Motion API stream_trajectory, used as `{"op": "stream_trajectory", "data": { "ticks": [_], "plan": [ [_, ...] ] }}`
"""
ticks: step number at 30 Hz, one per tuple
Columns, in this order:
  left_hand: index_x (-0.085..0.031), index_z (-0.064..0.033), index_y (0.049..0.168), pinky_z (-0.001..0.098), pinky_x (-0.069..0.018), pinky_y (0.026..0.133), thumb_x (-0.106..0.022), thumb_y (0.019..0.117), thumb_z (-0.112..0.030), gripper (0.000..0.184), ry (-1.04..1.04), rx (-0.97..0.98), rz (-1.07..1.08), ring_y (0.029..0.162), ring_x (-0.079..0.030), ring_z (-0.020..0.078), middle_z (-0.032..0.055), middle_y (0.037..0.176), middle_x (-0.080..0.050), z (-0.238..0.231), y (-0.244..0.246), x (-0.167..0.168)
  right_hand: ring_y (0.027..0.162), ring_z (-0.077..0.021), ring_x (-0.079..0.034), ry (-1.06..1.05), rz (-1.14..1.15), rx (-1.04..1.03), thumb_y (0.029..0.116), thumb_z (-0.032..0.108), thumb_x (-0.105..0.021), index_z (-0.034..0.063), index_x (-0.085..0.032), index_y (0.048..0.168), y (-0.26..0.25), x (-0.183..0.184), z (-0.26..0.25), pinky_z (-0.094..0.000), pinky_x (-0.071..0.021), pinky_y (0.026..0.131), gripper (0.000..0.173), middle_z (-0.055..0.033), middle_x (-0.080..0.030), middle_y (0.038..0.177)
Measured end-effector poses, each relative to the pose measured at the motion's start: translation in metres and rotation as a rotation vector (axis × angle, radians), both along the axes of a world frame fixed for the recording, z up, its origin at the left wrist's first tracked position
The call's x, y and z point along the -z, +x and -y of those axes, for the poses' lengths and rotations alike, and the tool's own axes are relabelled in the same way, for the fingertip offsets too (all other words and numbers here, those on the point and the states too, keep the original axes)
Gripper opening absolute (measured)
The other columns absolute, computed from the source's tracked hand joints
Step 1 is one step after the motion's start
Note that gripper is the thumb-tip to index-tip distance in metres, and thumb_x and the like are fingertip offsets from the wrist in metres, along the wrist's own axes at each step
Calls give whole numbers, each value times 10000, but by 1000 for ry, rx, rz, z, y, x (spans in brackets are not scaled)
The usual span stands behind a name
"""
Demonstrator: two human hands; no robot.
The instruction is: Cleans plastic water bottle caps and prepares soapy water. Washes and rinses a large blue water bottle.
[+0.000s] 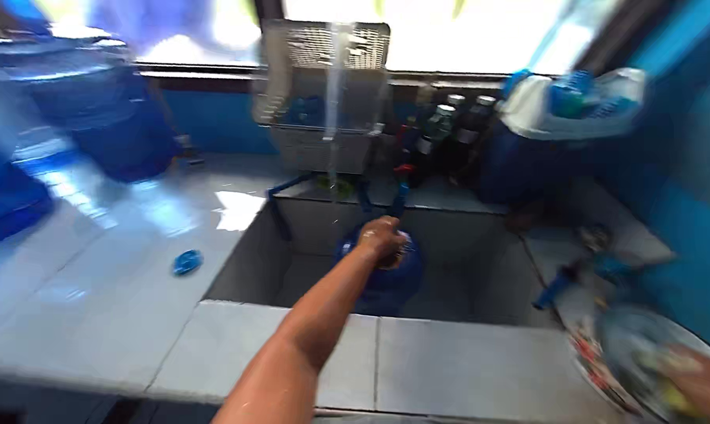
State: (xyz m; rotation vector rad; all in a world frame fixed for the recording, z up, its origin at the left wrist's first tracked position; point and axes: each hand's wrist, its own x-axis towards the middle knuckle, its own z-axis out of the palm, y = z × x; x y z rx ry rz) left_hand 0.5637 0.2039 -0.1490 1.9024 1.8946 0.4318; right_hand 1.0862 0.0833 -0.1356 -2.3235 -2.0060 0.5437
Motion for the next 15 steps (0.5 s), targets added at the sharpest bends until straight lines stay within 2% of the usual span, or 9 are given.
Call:
{"op": "stream_trajectory", "data": {
  "ticks": [1, 4, 7, 9, 11, 12, 13, 14, 15],
  "plan": [
    [-696, -104, 1237, 628, -480, 1005, -653, 961, -363, 381, 25, 9, -17, 1218, -621, 343, 145, 1283, -669, -4, -1, 6, 1301, -553, -513, 33, -82, 92, 1013, 104, -623, -132, -541, 1370, -8, -9, -8, -692, -374, 1099, 435, -411, -545, 1348],
    [-713, -57, 1108, 687, -462, 935, -657, 979, -307, 287, 75, 37, -70, 1140, -632, 414, 200, 1184, -680, -7, 1, 5, 1243, -484, -575, 81, -206, 214, 1004, 111, -651, -95, -606, 1314, -14, -23, -27, -632, -416, 1078, 375, -352, -612, 1280],
    [-709, -7, 1080, 724, -425, 942, -675, 984, -255, 269, 89, 35, -98, 1139, -614, 476, 261, 1171, -667, -4, 7, -4, 1122, -464, -636, 59, -190, 130, 941, 89, -714, -61, -674, 1201, 11, -14, -39, -663, -473, 984, 304, -309, -671, 1148],
    [-699, 30, 1093, 735, -385, 981, -681, 985, -233, 285, 82, 25, -77, 1175, -588, 500, 298, 1192, -649, 0, 10, -9, 1101, -467, -639, 2, -164, 97, 900, 89, -757, -44, -671, 1207, 12, -14, -44, -678, -478, 957, 346, -300, -673, 1135],
    [-699, 40, 1093, 741, -366, 987, -678, 988, -224, 284, 77, 17, -67, 1178, -582, 507, 313, 1189, -645, 2, 12, -13, 1176, -480, -603, -37, -163, 91, 879, 160, -811, -28, -597, 1333, -1, -16, -43, -673, -456, 1002, 537, -316, -624, 1253],
    [-699, 41, 1083, 741, -367, 978, -676, 988, -218, 277, 81, 17, -67, 1166, -585, 509, 314, 1174, -648, 3, 12, -13, 1248, -496, -556, -58, -154, 97, 862, 227, -842, 2, -533, 1432, -10, -12, -41, -678, -431, 1038, 687, -328, -559, 1362],
    [-701, 38, 1078, 741, -370, 976, -673, 989, -213, 268, 82, 16, -69, 1161, -588, 509, 313, 1168, -651, 3, 13, -13, 1273, -527, -526, -42, -133, 95, 824, 259, -875, 34, -501, 1486, -17, 0, -40, -705, -430, 1028, 793, -341, -505, 1426],
    [-702, 36, 1069, 736, -376, 969, -677, 987, -211, 262, 83, 12, -69, 1150, -593, 504, 308, 1155, -654, 4, 13, -14, 1305, -542, -487, -51, -90, 94, 824, 260, -869, 62, -482, 1514, -24, 13, -39, -719, -422, 1026, 816, -330, -456, 1483],
    [-700, 38, 1058, 731, -379, 958, -680, 984, -206, 255, 86, 8, -62, 1133, -594, 503, 305, 1136, -654, 4, 12, -13, 1347, -532, -448, -82, -39, 98, 858, 241, -829, 67, -485, 1514, -30, 22, -39, -707, -404, 1050, 762, -303, -416, 1532]
  ]
}}
